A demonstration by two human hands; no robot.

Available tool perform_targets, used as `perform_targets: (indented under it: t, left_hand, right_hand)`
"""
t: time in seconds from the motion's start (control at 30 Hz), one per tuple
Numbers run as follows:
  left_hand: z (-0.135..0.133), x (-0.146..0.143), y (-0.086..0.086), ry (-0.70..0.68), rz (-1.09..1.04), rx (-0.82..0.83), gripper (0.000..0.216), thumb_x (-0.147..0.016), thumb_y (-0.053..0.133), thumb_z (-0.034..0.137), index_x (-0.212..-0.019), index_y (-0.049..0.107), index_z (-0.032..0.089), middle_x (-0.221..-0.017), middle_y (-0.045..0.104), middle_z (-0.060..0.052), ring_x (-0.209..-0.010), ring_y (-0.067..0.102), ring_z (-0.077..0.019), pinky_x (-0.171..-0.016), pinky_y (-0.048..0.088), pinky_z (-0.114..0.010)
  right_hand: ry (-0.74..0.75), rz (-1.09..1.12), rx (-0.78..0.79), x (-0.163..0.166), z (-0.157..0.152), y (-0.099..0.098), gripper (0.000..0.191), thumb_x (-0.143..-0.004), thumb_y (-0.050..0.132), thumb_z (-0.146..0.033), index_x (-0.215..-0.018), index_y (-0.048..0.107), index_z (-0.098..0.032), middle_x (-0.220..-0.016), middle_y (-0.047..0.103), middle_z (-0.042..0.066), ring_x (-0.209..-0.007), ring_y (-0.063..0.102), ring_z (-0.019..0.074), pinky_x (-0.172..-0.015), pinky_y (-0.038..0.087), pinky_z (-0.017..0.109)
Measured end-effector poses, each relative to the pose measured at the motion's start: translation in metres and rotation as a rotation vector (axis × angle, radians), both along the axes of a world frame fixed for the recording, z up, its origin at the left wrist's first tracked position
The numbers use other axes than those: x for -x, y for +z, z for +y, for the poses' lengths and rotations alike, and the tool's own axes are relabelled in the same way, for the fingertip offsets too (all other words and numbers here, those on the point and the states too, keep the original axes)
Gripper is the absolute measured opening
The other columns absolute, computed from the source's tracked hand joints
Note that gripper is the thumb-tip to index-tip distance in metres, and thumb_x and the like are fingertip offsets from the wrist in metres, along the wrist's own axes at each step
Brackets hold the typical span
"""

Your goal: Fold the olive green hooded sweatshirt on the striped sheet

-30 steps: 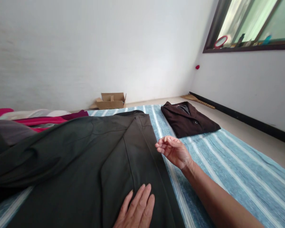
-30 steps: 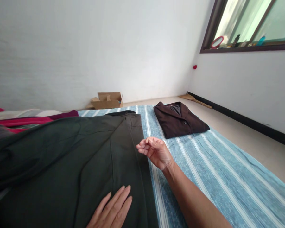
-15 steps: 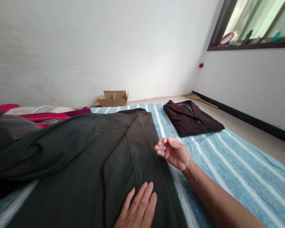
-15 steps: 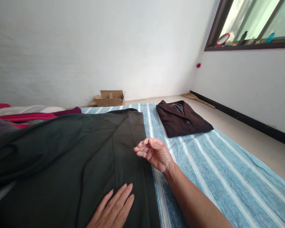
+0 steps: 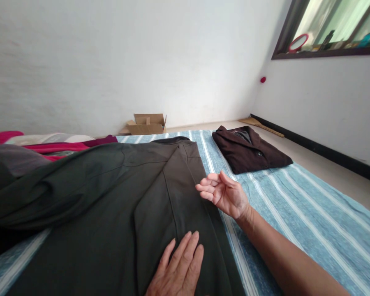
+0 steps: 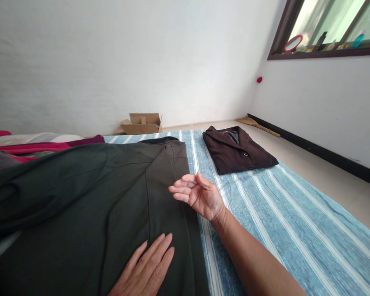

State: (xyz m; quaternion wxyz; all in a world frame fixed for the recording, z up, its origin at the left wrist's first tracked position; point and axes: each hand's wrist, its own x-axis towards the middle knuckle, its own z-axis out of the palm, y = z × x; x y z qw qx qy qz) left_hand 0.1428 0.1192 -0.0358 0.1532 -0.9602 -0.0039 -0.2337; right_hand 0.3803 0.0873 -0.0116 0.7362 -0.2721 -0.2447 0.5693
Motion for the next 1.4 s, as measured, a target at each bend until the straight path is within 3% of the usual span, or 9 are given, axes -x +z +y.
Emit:
perform_targets:
  t: [0.23,0.37,0.57,0.63,0.77,0.83,0.97,1.17,1.4]
  left_hand:
    - [-0.003,0.0,0.0,0.015,0.035,-0.024,0.048,-0.088,0.045,0.051,-0.121,0.056,0.018,-0.129,0.056,-0.01,-0.122,0.048,-0.0243,-0.095,0.046,-0.036]
    - [-0.007,0.003,-0.002,0.021,0.065,0.035,0.05,-0.084,0.053,0.041,-0.127,0.051,0.015,-0.135,0.051,-0.012,-0.126,0.044,-0.0266,-0.097,0.045,-0.04]
    - [-0.017,0.004,0.004,0.051,0.163,0.229,0.057,-0.079,0.06,0.035,-0.129,0.046,0.012,-0.14,0.044,-0.016,-0.132,0.036,-0.0289,-0.101,0.041,-0.046]
    - [-0.02,0.003,0.007,0.066,0.187,0.292,0.057,-0.08,0.059,0.037,-0.13,0.046,0.012,-0.141,0.043,-0.016,-0.133,0.034,-0.0289,-0.103,0.038,-0.047]
    - [-0.023,0.002,0.012,0.09,0.222,0.38,0.055,-0.086,0.051,0.046,-0.129,0.047,0.012,-0.141,0.043,-0.015,-0.132,0.036,-0.0281,-0.106,0.035,-0.047]
    - [-0.024,0.001,0.013,0.1,0.24,0.424,0.056,-0.088,0.046,0.05,-0.13,0.048,0.012,-0.14,0.044,-0.015,-0.131,0.037,-0.028,-0.106,0.034,-0.047]
    - [-0.025,0.0,0.013,0.105,0.275,0.48,0.058,-0.09,0.041,0.053,-0.131,0.047,0.012,-0.141,0.042,-0.015,-0.132,0.036,-0.0287,-0.107,0.032,-0.048]
    - [-0.028,-0.002,0.016,0.116,0.291,0.543,0.057,-0.09,0.041,0.052,-0.129,0.049,0.012,-0.14,0.044,-0.014,-0.134,0.033,-0.0292,-0.108,0.03,-0.048]
    - [-0.03,-0.002,0.014,0.111,0.28,0.541,0.056,-0.091,0.038,0.051,-0.129,0.047,0.011,-0.143,0.04,-0.014,-0.136,0.028,-0.0274,-0.109,0.029,-0.047]
  right_hand:
    - [0.009,-0.022,0.006,-0.001,-0.001,0.004,0.045,-0.088,0.04,-0.058,-0.094,0.064,-0.02,-0.098,0.071,0.006,-0.1,0.064,0.0227,-0.09,0.046,0.043]
    - [-0.029,-0.139,0.028,-0.006,-0.001,0.006,0.046,-0.084,0.046,-0.061,-0.095,0.063,-0.02,-0.092,0.071,0.008,-0.092,0.066,0.0245,-0.083,0.049,0.043]
    - [-0.641,-0.692,0.316,-0.009,-0.002,0.006,0.032,-0.071,0.069,-0.045,-0.082,0.065,-0.016,-0.068,0.067,0.004,-0.06,0.062,0.0163,-0.058,0.047,0.029]
    - [-0.557,-0.766,0.317,0.003,-0.003,0.007,0.029,-0.07,0.07,-0.042,-0.08,0.065,-0.016,-0.064,0.065,0.002,-0.054,0.058,0.0134,-0.051,0.043,0.025]
    - [-0.119,-0.845,0.303,0.041,-0.002,0.003,0.019,-0.072,0.067,-0.035,-0.074,0.063,-0.016,-0.059,0.059,-0.002,-0.047,0.049,0.0089,-0.043,0.037,0.021]
    - [-0.007,-0.96,0.335,0.056,0.0,-0.003,0.013,-0.073,0.064,-0.03,-0.072,0.062,-0.017,-0.057,0.056,-0.003,-0.047,0.047,0.008,-0.042,0.035,0.02]
    - [0.034,-1.197,0.43,0.063,0.005,-0.01,0.009,-0.073,0.062,-0.027,-0.071,0.061,-0.018,-0.055,0.057,-0.003,-0.048,0.049,0.0084,-0.043,0.032,0.019]
    - [0.067,-1.407,0.556,0.064,0.008,0.003,0.01,-0.071,0.062,-0.028,-0.066,0.061,-0.018,-0.053,0.056,-0.003,-0.045,0.045,0.0077,-0.042,0.028,0.02]
    - [0.144,-1.357,0.56,0.059,0.01,0.002,0.007,-0.07,0.057,-0.02,-0.065,0.061,-0.016,-0.047,0.05,-0.004,-0.041,0.041,0.0062,-0.039,0.027,0.019]
